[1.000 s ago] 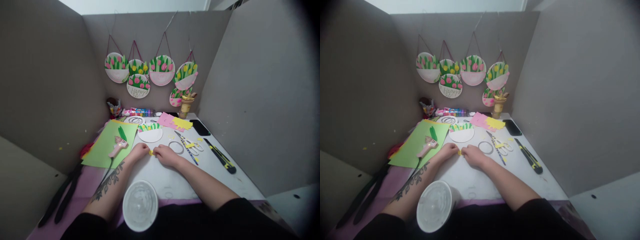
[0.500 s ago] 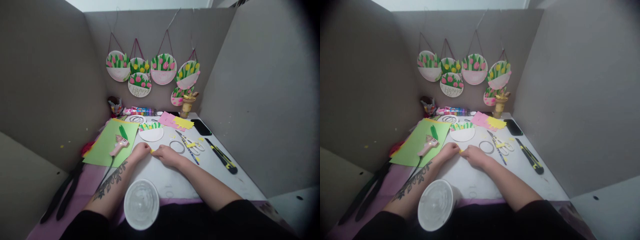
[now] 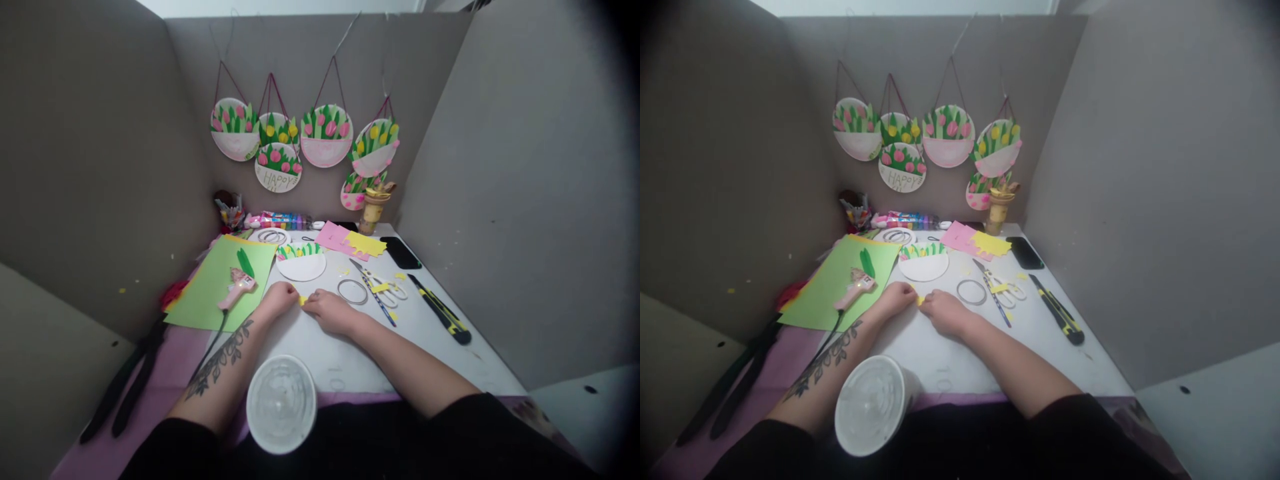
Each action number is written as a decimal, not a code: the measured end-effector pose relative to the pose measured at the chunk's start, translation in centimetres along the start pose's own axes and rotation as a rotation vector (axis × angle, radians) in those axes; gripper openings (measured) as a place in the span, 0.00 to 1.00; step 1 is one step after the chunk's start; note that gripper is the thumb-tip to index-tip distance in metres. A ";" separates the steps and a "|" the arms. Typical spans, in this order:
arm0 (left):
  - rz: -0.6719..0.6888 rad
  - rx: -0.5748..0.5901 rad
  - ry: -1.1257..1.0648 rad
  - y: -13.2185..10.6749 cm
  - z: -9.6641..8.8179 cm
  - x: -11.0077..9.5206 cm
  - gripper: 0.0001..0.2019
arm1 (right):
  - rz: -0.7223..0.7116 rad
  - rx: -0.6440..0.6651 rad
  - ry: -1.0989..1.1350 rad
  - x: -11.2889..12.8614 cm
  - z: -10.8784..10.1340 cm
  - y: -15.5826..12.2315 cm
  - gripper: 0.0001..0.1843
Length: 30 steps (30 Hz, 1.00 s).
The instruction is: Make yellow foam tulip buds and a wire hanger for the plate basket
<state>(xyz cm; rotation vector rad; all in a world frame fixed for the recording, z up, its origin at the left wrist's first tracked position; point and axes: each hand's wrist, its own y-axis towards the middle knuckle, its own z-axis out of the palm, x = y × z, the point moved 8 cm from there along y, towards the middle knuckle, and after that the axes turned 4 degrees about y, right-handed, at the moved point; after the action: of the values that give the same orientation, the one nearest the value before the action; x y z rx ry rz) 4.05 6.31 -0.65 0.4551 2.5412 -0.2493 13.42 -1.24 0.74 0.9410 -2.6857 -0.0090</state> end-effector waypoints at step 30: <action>0.083 -0.001 0.018 -0.3 0.1 -0.5 0.10 | 0.009 0.006 -0.041 -0.1 -0.1 0.1 0.12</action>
<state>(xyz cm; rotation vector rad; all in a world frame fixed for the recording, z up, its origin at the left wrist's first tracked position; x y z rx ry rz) 4.37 5.89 -0.43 0.5638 2.5324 -0.2137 13.50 -1.07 0.79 0.9400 -2.7287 -0.0184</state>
